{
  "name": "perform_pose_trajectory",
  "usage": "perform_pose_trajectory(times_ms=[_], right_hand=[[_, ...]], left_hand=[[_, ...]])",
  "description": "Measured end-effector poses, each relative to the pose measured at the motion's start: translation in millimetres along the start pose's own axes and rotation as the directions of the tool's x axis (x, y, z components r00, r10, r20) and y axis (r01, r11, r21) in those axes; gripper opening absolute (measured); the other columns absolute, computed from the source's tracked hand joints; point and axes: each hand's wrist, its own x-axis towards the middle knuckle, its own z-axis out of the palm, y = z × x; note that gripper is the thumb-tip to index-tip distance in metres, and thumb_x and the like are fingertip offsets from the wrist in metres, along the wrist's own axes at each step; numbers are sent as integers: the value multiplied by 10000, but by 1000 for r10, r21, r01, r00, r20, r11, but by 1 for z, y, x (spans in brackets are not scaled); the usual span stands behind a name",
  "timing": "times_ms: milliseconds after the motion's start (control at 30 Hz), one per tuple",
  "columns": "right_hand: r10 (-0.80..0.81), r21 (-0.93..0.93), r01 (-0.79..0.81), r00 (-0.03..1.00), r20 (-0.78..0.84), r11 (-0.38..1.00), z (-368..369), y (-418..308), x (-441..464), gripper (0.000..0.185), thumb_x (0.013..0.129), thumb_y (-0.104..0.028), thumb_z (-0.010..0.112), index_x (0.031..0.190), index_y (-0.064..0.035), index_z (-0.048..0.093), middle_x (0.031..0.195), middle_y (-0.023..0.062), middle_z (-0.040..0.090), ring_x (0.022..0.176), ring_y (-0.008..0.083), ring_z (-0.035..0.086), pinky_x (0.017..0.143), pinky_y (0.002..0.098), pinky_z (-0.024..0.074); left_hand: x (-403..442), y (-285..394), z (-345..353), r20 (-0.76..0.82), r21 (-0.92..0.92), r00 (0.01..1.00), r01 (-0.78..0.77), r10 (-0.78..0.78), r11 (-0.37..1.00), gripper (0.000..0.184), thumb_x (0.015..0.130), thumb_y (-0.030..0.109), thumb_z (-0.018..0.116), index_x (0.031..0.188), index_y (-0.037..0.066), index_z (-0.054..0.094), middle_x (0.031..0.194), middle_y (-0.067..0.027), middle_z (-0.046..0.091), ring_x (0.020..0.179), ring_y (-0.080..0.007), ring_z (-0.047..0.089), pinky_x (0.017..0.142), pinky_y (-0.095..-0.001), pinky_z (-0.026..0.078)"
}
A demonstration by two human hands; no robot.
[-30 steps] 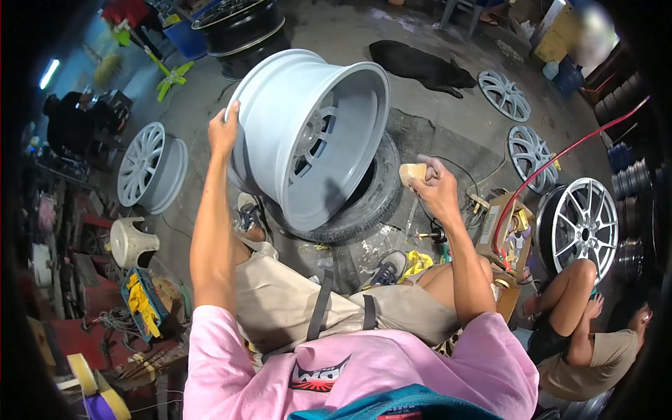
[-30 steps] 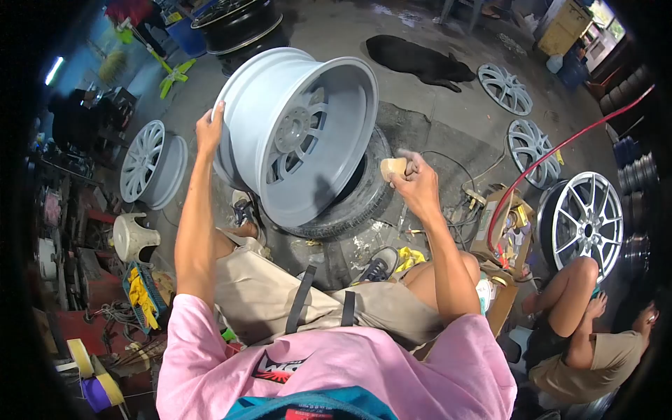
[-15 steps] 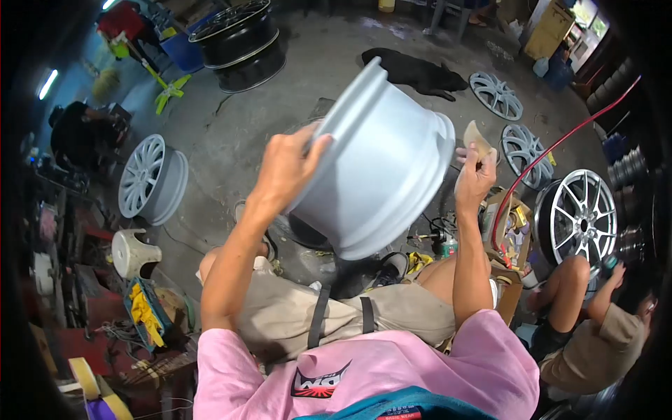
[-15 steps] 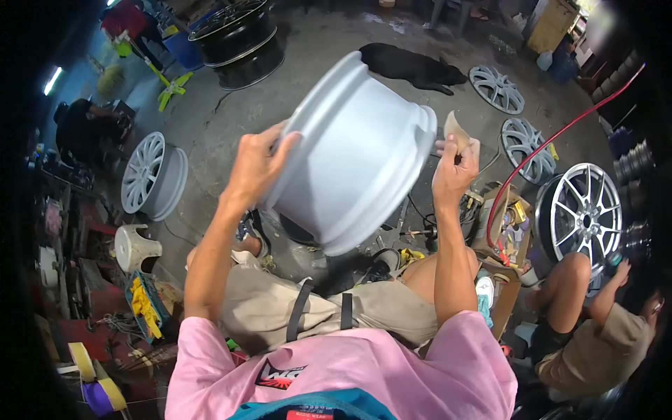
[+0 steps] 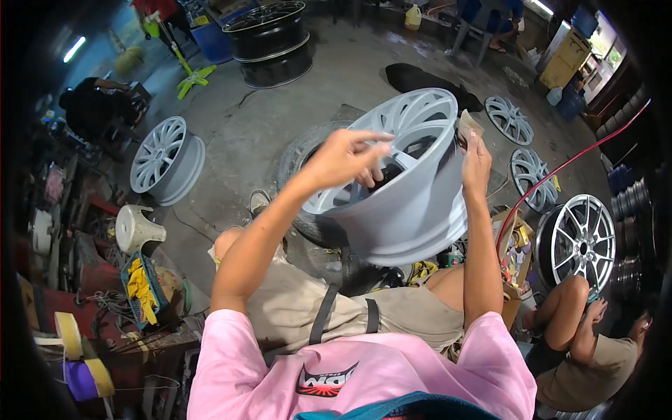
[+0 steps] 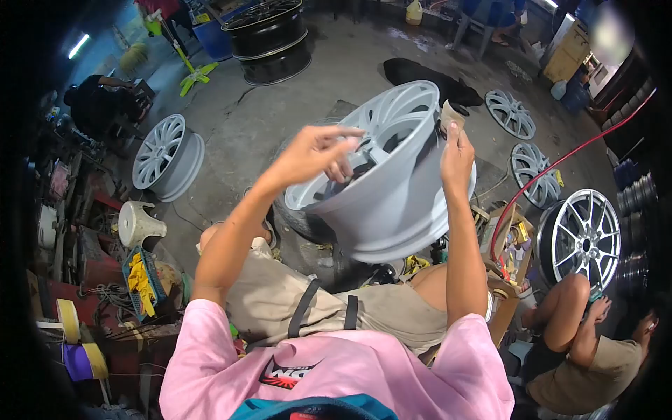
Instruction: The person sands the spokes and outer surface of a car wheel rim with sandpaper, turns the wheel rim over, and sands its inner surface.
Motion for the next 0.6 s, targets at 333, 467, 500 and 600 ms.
perform_pose_trajectory(times_ms=[333, 467, 500, 600], right_hand=[[340, 493, -257, 936, -86, 831, -21, 9, 10, 469, 1070, -350, 527, 1327, 27, 634, 1239, 128, 698, 1089, 232, 667, 984, 346, 500], [424, 620, -326, 905, -12, 714, -62, 35, 11, 407, 1054, -311, 504, 1291, -14, 649, 1178, 114, 715, 1045, 251, 693, 949, 378, 544], [401, 621, -291, 915, -40, 727, -71, 48, 14, 402, 1058, -307, 490, 1289, -18, 649, 1176, 113, 716, 1059, 252, 692, 956, 388, 546], [356, 560, -320, 933, 49, 764, -109, 92, 11, 463, 1047, -347, 506, 1323, -5, 651, 1199, 104, 713, 1030, 244, 703, 904, 359, 553]], left_hand=[[13, -80, -99, -310, 233, 948, -5, 79, 972, 338, 1022, 306, 640, 1141, 11, 752, 853, -83, 757, 814, -105, 685, 750, -270, 564], [19, -134, -117, -274, 531, 958, 228, -90, 816, 346, 952, 320, 701, 1075, 3, 769, 895, -110, 770, 832, -158, 718, 843, -335, 564], [23, -152, -123, -263, 628, 952, 292, -156, 721, 338, 923, 319, 724, 1042, 8, 779, 925, -133, 777, 847, -181, 735, 906, -357, 558], [42, -208, -135, -273, 536, 917, 397, -292, 745, 384, 945, 329, 712, 1092, -23, 758, 880, -145, 757, 860, -212, 740, 781, -365, 611]])
